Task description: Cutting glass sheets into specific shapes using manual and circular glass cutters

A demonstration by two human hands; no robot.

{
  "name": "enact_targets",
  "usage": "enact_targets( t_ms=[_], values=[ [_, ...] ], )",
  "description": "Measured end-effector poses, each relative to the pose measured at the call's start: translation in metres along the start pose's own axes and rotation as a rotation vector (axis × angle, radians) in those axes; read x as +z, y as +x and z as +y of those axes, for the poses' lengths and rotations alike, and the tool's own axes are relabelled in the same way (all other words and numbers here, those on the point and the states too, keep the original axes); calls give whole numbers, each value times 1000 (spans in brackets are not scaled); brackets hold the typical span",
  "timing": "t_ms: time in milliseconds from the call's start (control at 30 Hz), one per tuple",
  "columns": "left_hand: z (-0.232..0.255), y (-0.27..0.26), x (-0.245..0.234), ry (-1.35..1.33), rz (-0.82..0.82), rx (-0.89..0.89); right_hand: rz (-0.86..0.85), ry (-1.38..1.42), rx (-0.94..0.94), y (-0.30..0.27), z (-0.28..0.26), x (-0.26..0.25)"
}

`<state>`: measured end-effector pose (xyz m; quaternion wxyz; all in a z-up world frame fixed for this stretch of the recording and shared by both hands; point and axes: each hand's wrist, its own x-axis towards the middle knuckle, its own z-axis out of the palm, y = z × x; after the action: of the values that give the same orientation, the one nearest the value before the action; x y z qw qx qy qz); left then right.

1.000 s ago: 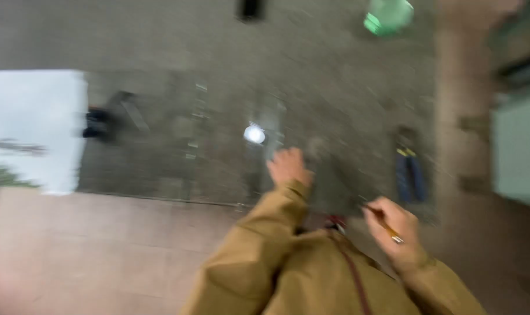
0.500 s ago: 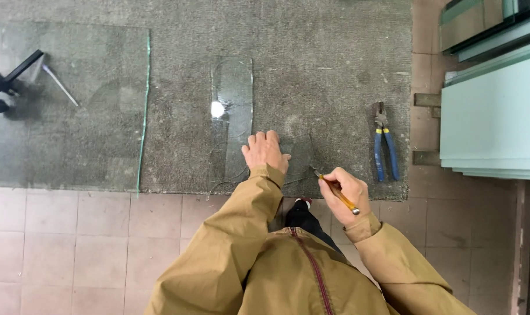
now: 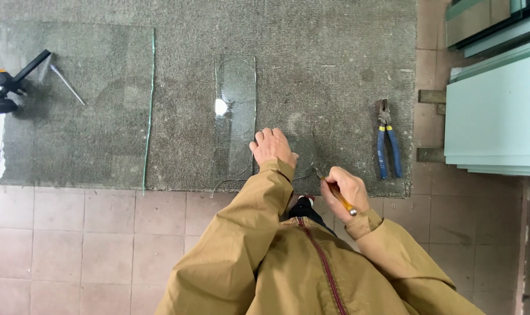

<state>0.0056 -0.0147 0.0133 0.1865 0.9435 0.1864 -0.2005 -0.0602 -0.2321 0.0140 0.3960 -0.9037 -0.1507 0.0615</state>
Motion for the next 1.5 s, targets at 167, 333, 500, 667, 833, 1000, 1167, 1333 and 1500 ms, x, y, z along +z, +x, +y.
enact_targets(
  t_ms=[167, 333, 500, 667, 833, 1000, 1167, 1333, 1500],
  values=[
    [3, -2, -11, -18, -14, -10, 21, -6, 78, -16, -35, -14],
    [-17, 18, 29, -245, -190, 73, 17, 308, 255, -28, -56, -54],
    [-28, -8, 20, -500, -308, 129, 98, 275, 481, -85, -27, -79],
    [-32, -63, 40, -1196, -506, 157, 75, 537, 711, -136, -26, -74],
    [-30, -116, 29, -1234, -490, 154, -150, 676, 645, -166, -21, -62],
    [-41, -141, 60, -1214, -375, 159, -210, 710, 595, -174, -19, -77],
    [-41, -175, 82, -1142, -342, 121, -246, 840, 589, -211, 12, -83],
    [-33, -208, 101, -1150, -269, 107, -250, 893, 619, -241, 13, -96],
    [-28, -220, 115, -1152, -236, 105, -216, 808, 670, -262, 23, -101]
  ],
)
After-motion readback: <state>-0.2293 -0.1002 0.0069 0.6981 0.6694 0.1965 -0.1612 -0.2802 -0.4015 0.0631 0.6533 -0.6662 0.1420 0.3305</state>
